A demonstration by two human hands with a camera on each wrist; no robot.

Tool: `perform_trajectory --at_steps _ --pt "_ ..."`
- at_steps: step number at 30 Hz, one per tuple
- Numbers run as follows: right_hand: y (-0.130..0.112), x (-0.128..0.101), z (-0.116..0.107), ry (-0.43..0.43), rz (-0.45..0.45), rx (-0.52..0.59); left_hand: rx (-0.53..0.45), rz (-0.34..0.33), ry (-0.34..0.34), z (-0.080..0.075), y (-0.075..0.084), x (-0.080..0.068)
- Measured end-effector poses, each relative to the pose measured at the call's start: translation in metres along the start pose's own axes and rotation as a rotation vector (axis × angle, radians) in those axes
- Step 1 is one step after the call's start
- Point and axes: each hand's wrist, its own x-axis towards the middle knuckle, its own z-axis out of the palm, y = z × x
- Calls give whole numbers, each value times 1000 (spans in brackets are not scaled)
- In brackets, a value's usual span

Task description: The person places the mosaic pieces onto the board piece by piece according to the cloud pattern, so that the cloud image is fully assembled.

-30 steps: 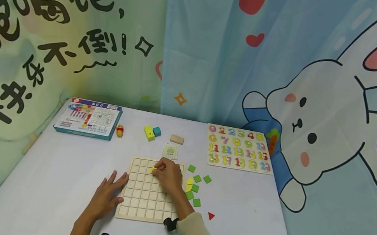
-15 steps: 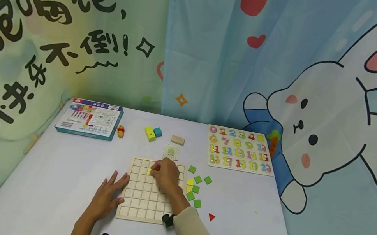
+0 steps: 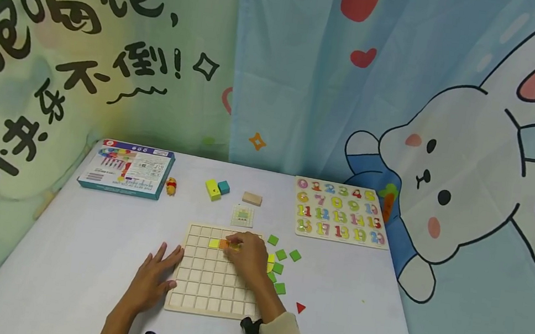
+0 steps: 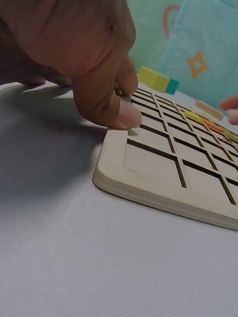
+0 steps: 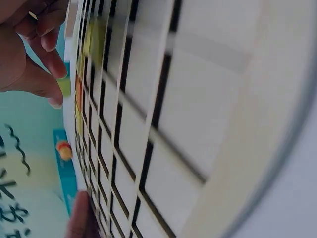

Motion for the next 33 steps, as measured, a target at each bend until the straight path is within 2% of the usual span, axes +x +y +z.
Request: perform_trajectory --at_steps 6,11,15,19,27,33 --pt "27 -15 -33 64 102 45 1 6 1 -2 1 0" --pt "48 -21 -58 99 213 -37 -4 1 -5 -1 0 1" --pt "62 -21 -65 83 264 -112 -8 0 -10 -1 0 0" --pt "69 -19 -64 67 247 -141 -13 6 -4 0 0 0" --pt "68 -16 -63 59 205 -139 -5 -1 -3 1 0 0" --pt "59 -16 -58 139 174 -84 7 16 17 1 0 0"
